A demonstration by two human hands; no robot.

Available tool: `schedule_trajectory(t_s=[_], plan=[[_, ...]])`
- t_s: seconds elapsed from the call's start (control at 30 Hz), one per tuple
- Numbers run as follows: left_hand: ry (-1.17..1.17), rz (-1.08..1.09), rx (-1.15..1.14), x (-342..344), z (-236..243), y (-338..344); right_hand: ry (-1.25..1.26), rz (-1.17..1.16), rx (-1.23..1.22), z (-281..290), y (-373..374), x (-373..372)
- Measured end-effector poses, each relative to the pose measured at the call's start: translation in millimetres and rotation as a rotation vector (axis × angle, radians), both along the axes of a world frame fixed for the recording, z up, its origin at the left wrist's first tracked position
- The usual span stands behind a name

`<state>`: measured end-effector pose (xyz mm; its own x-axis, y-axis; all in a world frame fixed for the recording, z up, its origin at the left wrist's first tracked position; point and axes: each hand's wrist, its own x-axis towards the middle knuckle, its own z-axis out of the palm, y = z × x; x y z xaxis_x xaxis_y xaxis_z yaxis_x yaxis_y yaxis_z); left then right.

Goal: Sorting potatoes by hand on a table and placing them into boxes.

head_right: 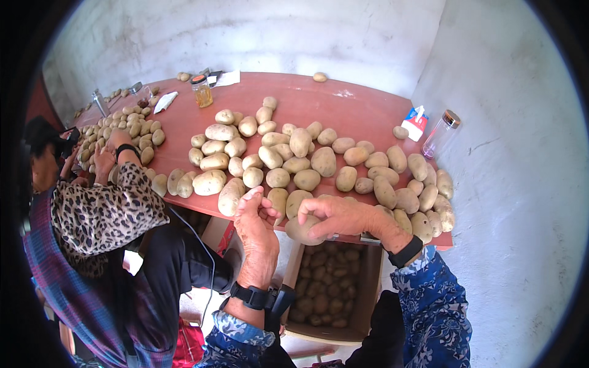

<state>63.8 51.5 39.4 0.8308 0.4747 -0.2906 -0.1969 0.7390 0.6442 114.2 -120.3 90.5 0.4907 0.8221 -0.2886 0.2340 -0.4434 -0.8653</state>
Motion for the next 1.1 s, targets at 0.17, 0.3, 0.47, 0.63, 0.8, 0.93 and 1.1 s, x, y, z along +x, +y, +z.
schedule_trajectory(t_s=[0.17, 0.3, 0.47, 0.63, 0.8, 0.93, 1.1], plan=[[0.024, 0.008, -0.006, -1, 1, 3, 0.168, 0.063, -0.106, 19, 3, 5], [-0.007, 0.013, -0.007, -1, 2, 6, 0.225, 0.041, -0.034, 25, 1, 8], [0.008, 0.020, -0.018, -2, 7, 7, 0.138, -0.202, 0.173, 28, 4, 22], [0.008, -0.005, 0.006, -3, 8, 10, 0.113, -0.461, 0.448, 19, 20, 43], [-0.008, -0.027, -0.005, -3, 3, 10, -0.032, -0.609, 0.486, 3, 46, 71], [-0.009, -0.016, -0.001, -3, 2, 10, -0.049, -0.660, 0.525, -5, 64, 96], [0.010, -0.019, -0.009, -2, 5, 9, -0.110, -0.650, 0.406, -23, 80, 125]])
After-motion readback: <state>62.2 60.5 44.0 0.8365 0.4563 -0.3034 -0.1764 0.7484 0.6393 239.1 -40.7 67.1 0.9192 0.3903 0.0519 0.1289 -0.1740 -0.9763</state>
